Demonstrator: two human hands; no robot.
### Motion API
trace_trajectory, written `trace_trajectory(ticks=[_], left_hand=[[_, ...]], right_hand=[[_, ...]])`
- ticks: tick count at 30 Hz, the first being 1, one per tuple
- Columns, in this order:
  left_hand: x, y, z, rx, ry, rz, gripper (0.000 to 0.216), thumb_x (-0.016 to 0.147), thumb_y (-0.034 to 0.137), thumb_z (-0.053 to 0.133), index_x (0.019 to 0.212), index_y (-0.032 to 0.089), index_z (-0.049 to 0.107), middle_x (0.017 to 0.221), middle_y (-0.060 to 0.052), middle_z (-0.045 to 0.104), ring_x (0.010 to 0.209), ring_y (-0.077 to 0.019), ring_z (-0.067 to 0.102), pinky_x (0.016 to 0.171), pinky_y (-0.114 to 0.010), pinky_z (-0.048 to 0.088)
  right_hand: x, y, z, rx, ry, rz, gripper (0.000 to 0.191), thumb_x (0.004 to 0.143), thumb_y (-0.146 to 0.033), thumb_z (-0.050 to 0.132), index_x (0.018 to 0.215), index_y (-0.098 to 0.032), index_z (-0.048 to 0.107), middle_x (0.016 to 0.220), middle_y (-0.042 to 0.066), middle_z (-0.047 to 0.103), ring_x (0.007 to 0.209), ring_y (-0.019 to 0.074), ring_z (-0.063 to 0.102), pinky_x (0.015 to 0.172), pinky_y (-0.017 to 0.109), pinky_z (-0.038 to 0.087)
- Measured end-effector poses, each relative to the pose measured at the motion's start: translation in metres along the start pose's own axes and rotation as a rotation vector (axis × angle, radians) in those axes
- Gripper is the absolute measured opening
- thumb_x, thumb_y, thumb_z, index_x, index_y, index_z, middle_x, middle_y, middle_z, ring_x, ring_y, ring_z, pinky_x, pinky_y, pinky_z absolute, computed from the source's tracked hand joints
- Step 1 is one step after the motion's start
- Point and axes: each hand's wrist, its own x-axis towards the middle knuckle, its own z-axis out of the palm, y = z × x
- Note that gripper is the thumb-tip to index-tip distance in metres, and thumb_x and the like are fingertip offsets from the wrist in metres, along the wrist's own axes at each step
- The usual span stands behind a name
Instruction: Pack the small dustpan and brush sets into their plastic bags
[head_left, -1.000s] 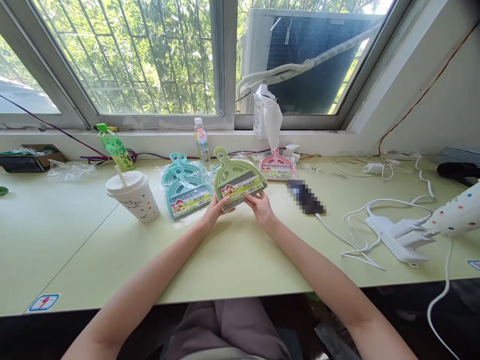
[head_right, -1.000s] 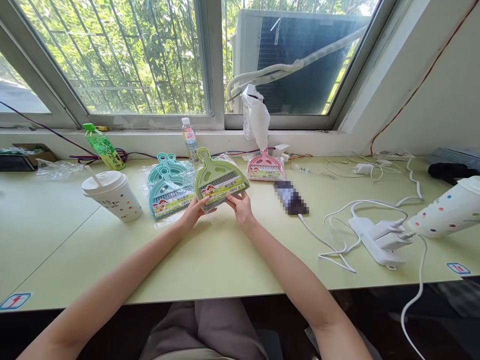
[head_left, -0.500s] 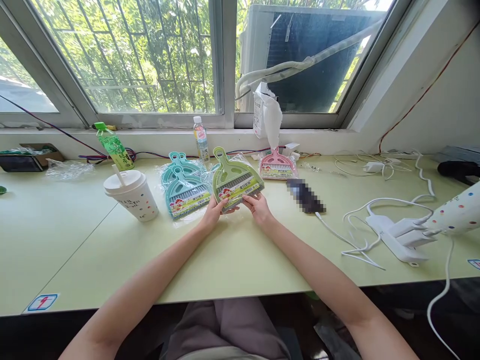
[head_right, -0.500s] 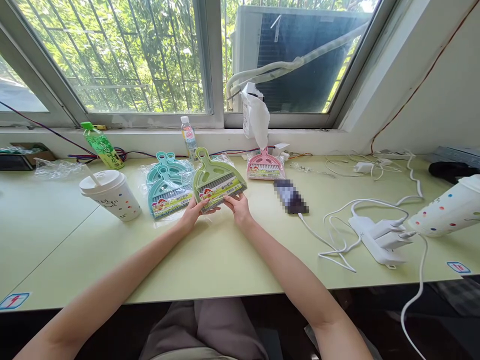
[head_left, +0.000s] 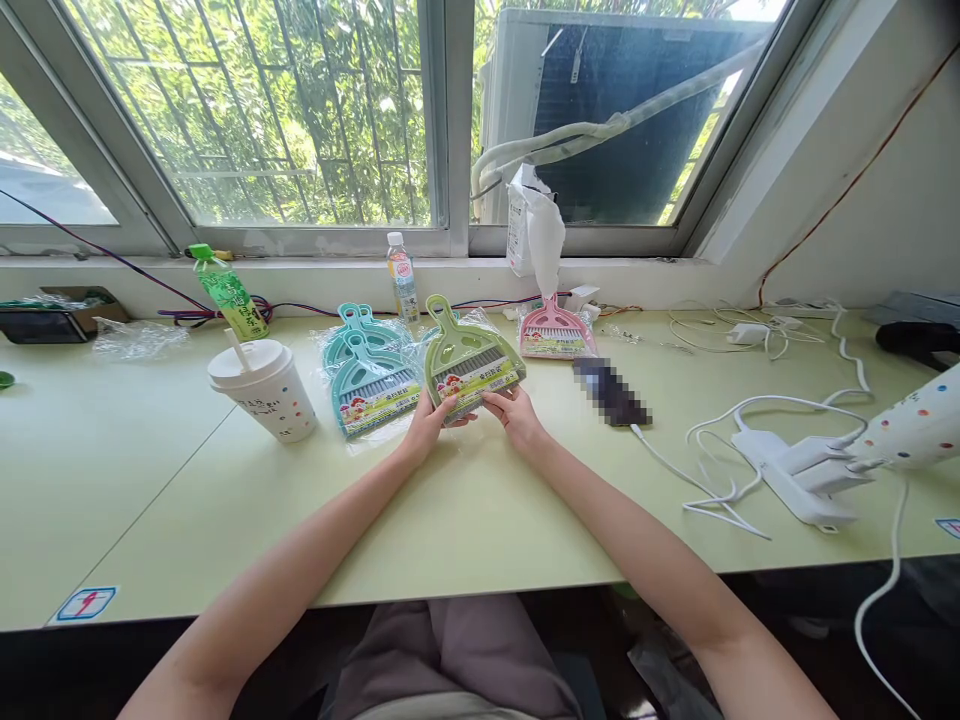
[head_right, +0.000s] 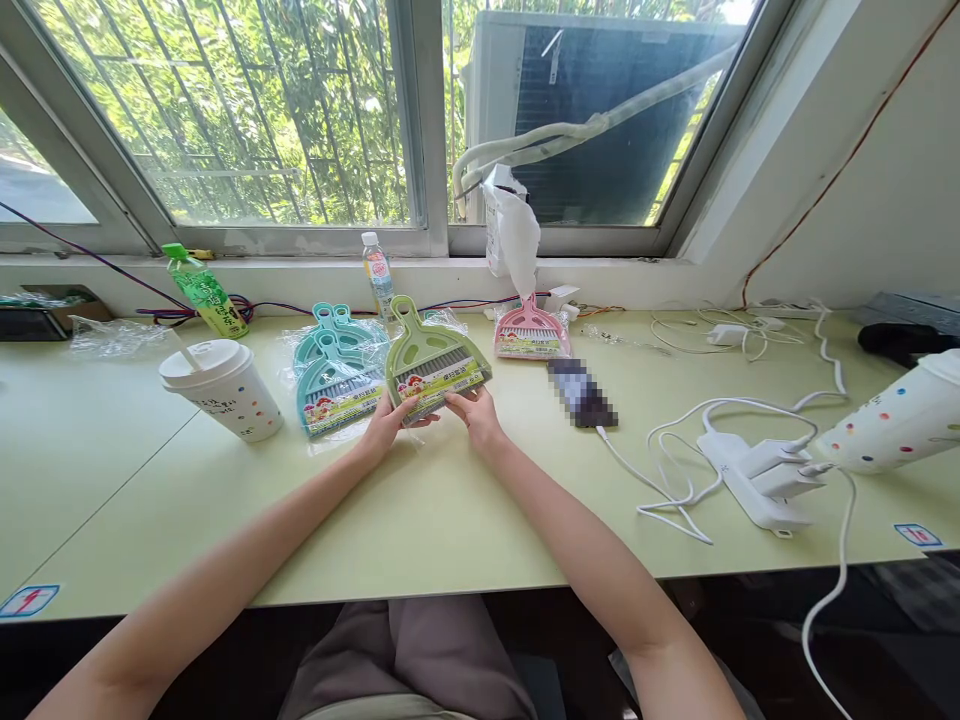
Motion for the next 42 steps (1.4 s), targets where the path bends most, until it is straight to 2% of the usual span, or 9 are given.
trace_trajectory(ticks=[16, 23, 27, 30, 33, 35, 37, 39, 42], left_hand=[[0.003, -0.006, -0.002, 0.004, -0.017, -0.026, 0.066, 0.073, 0.040, 0.071, 0.124, 0.021, 0.034, 0.126, -0.016, 0.059, 0.072, -0.0225, 0.072, 0.061, -0.035, 0.060], [0.010, 0.001, -0.011, -0.132, 0.134, -0.011, 0.056, 0.067, 0.025, 0.068, 0.116, 0.019, 0.041, 0.104, -0.008, 0.066, 0.058, -0.0168, 0.067, 0.051, -0.033, 0.060], [0.012, 0.005, -0.017, -0.180, 0.184, 0.018, 0.045, 0.067, 0.020, 0.065, 0.109, 0.019, 0.047, 0.098, -0.006, 0.066, 0.056, -0.0149, 0.064, 0.051, -0.034, 0.060], [0.012, 0.006, -0.018, -0.183, 0.176, 0.013, 0.041, 0.068, 0.017, 0.065, 0.106, 0.018, 0.050, 0.098, -0.006, 0.066, 0.057, -0.0147, 0.064, 0.051, -0.034, 0.060], [0.014, 0.008, -0.020, -0.212, 0.225, 0.009, 0.039, 0.068, 0.013, 0.063, 0.105, 0.018, 0.051, 0.093, -0.003, 0.065, 0.061, -0.0134, 0.064, 0.049, -0.027, 0.058], [0.018, 0.011, -0.024, -0.262, 0.322, -0.011, 0.037, 0.068, 0.008, 0.061, 0.102, 0.018, 0.052, 0.088, -0.002, 0.064, 0.061, -0.0122, 0.063, 0.043, -0.021, 0.054], [0.022, 0.015, -0.029, -0.325, 0.440, -0.096, 0.030, 0.069, 0.004, 0.058, 0.096, 0.015, 0.052, 0.078, -0.001, 0.062, 0.055, -0.0112, 0.061, 0.038, -0.018, 0.049], [0.026, 0.019, -0.034, -0.374, 0.497, -0.205, 0.023, 0.071, 0.003, 0.056, 0.091, 0.013, 0.052, 0.068, -0.001, 0.060, 0.048, -0.0111, 0.058, 0.036, -0.018, 0.048], [0.028, 0.022, -0.039, -0.405, 0.462, -0.264, 0.018, 0.072, 0.004, 0.056, 0.088, 0.011, 0.053, 0.063, -0.002, 0.060, 0.043, -0.0124, 0.058, 0.037, -0.021, 0.050]], right_hand=[[0.014, 0.002, -0.008, -0.064, 0.013, 0.057, 0.034, 0.058, -0.011, 0.082, 0.085, -0.019, 0.063, 0.089, 0.002, 0.073, 0.090, 0.0193, 0.069, 0.094, 0.037, 0.056], [0.012, -0.013, -0.008, -0.160, -0.061, 0.122, 0.006, 0.082, -0.019, 0.065, 0.086, -0.015, 0.067, 0.090, 0.006, 0.074, 0.079, 0.0167, 0.072, 0.084, 0.031, 0.058], [0.009, -0.019, -0.003, -0.260, -0.031, 0.107, 0.021, 0.093, -0.022, 0.050, 0.081, -0.013, 0.065, 0.081, 0.009, 0.074, 0.075, 0.0189, 0.073, 0.076, 0.031, 0.059], [0.008, -0.019, -0.004, -0.346, 0.011, 0.054, 0.029, 0.093, -0.026, 0.049, 0.073, -0.013, 0.064, 0.075, 0.011, 0.074, 0.069, 0.0196, 0.072, 0.071, 0.032, 0.060], [0.009, -0.022, -0.009, -0.466, 0.040, -0.036, 0.040, 0.093, -0.039, 0.049, 0.067, -0.014, 0.064, 0.069, 0.011, 0.071, 0.061, 0.0198, 0.070, 0.065, 0.033, 0.060], [0.010, -0.026, -0.014, -0.614, 0.078, -0.170, 0.043, 0.093, -0.043, 0.045, 0.068, -0.014, 0.066, 0.069, 0.010, 0.070, 0.062, 0.0206, 0.069, 0.063, 0.035, 0.059], [0.012, -0.030, -0.018, -0.822, 0.089, -0.378, 0.032, 0.093, -0.037, 0.046, 0.082, -0.017, 0.069, 0.085, 0.010, 0.072, 0.079, 0.0233, 0.070, 0.071, 0.037, 0.058], [0.013, -0.033, -0.021, -1.033, 0.021, -0.612, 0.023, 0.090, -0.026, 0.051, 0.105, -0.023, 0.067, 0.112, 0.007, 0.068, 0.107, 0.0255, 0.062, 0.088, 0.042, 0.054], [0.016, -0.031, -0.025, -1.230, -0.103, -0.847, 0.041, 0.086, -0.017, 0.056, 0.125, -0.028, 0.058, 0.138, 0.004, 0.052, 0.130, 0.0254, 0.044, 0.108, 0.047, 0.039]])
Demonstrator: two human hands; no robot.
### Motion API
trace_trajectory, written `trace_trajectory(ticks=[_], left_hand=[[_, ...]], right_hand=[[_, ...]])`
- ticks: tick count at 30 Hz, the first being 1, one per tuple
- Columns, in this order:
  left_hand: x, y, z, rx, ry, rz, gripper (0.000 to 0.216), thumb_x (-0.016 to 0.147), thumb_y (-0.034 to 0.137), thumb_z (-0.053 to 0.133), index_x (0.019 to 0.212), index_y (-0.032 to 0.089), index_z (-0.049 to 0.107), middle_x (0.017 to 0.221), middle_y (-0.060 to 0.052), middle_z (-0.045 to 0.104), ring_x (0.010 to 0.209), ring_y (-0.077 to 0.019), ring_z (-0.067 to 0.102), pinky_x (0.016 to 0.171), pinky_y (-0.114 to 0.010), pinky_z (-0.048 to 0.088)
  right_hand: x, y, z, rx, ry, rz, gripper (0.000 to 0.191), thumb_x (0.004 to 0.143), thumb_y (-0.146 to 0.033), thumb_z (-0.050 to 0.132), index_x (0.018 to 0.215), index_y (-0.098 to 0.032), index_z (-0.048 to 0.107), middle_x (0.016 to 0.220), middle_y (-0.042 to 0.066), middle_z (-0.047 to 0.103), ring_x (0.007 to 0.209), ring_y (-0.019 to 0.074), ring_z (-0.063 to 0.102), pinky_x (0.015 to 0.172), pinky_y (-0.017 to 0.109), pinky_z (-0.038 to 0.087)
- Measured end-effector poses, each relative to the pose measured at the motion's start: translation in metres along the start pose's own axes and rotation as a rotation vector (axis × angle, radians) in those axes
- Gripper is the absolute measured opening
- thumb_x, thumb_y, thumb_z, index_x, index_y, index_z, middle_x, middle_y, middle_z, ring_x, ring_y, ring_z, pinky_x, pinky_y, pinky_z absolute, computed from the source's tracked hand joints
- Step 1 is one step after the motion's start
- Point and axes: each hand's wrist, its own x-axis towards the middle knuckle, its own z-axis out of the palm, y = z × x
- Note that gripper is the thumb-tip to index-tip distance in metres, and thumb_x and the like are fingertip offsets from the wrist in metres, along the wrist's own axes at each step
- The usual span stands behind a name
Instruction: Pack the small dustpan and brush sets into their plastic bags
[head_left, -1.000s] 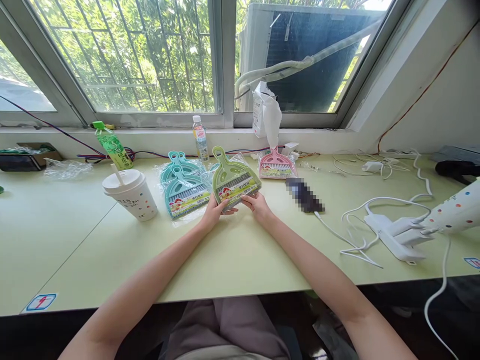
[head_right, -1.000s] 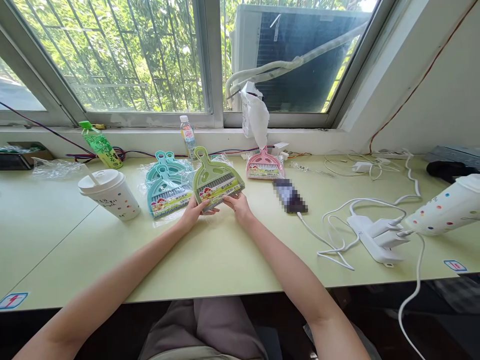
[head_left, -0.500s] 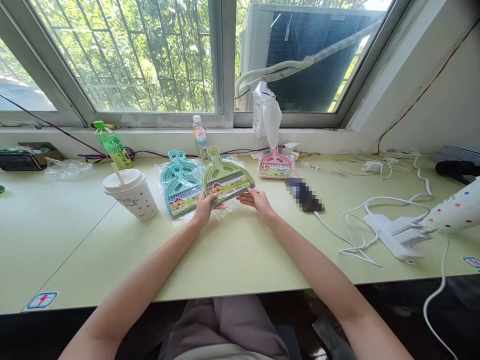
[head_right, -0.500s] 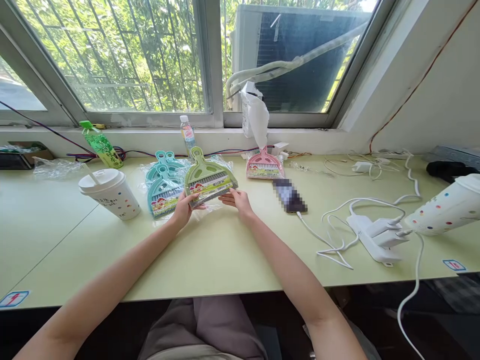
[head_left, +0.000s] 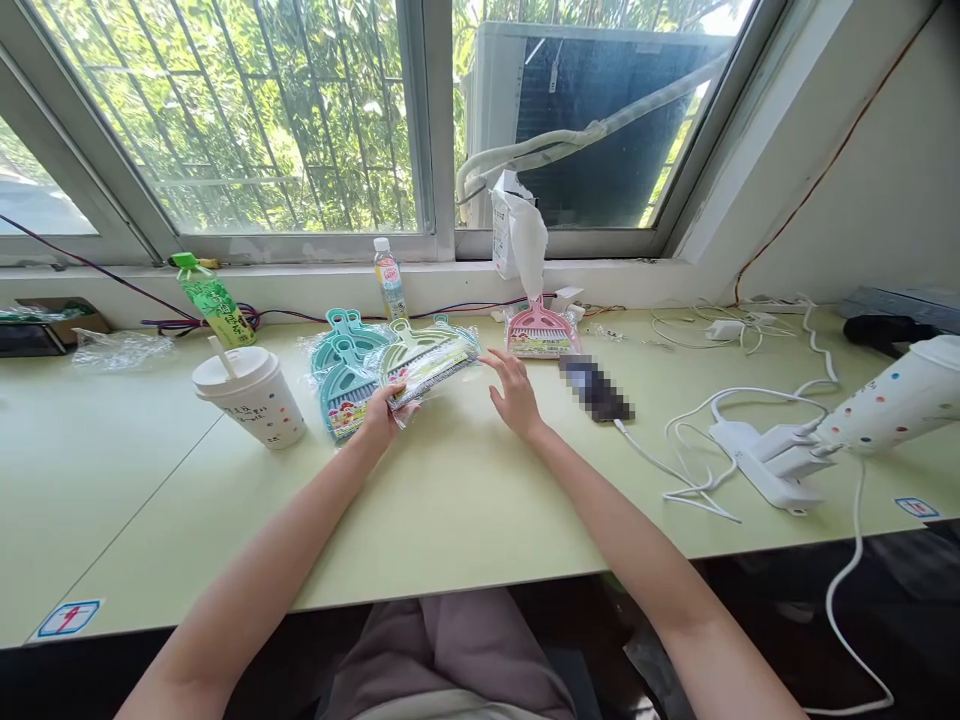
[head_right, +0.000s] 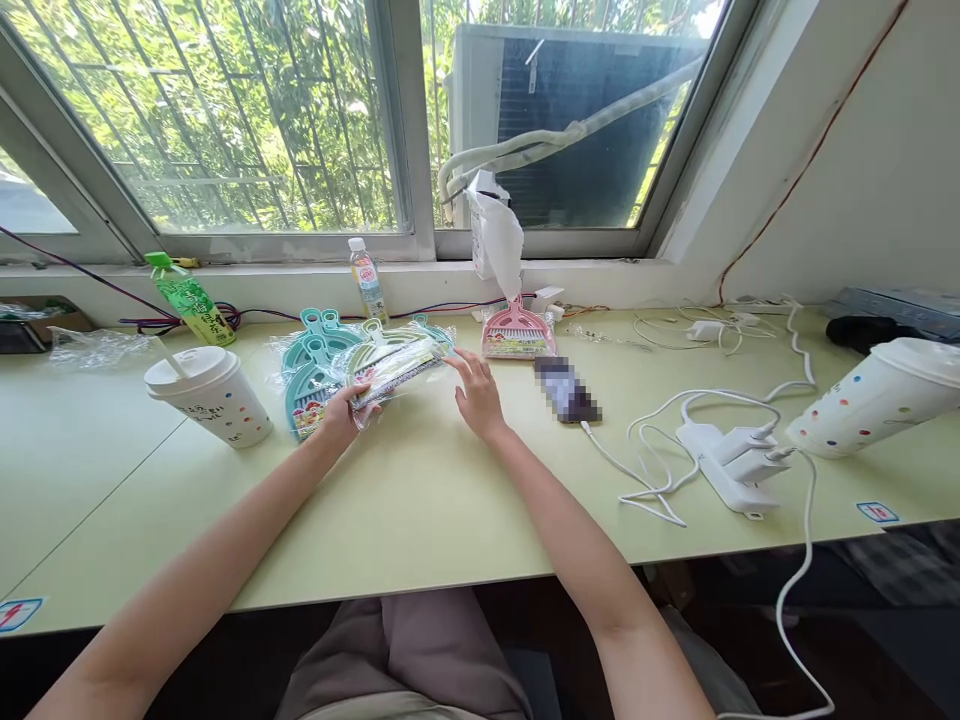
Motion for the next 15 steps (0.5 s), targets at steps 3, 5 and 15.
trace_trajectory(ticks=[3, 5, 15], left_hand=[[-0.001, -0.001, -0.001, 0.036, -0.054, -0.026, 0.020, 0.072, 0.003, 0.056, 0.091, 0.009, 0.056, 0.062, -0.002, 0.062, 0.043, -0.0133, 0.058, 0.038, -0.022, 0.051], [-0.002, -0.003, -0.001, 0.079, -0.094, -0.053, 0.021, 0.072, 0.003, 0.055, 0.093, 0.008, 0.057, 0.062, -0.004, 0.063, 0.043, -0.0135, 0.059, 0.037, -0.021, 0.050], [-0.007, -0.005, -0.005, 0.225, -0.322, -0.141, 0.020, 0.082, 0.009, 0.052, 0.100, 0.005, 0.059, 0.063, -0.009, 0.067, 0.055, -0.0157, 0.065, 0.051, -0.021, 0.055]], right_hand=[[-0.001, 0.006, 0.004, -0.034, 0.021, -0.073, 0.030, 0.088, -0.022, 0.058, 0.116, -0.030, 0.064, 0.134, 0.003, 0.054, 0.127, 0.0251, 0.046, 0.108, 0.047, 0.038], [-0.001, 0.009, 0.005, -0.015, 0.078, -0.073, 0.016, 0.089, -0.028, 0.059, 0.100, -0.030, 0.070, 0.125, 0.003, 0.060, 0.120, 0.0251, 0.051, 0.104, 0.046, 0.042], [-0.003, 0.002, -0.005, 0.051, 0.109, -0.188, 0.021, 0.099, -0.023, 0.037, 0.095, -0.025, 0.058, 0.114, 0.004, 0.068, 0.115, 0.0201, 0.059, 0.104, 0.045, 0.039]])
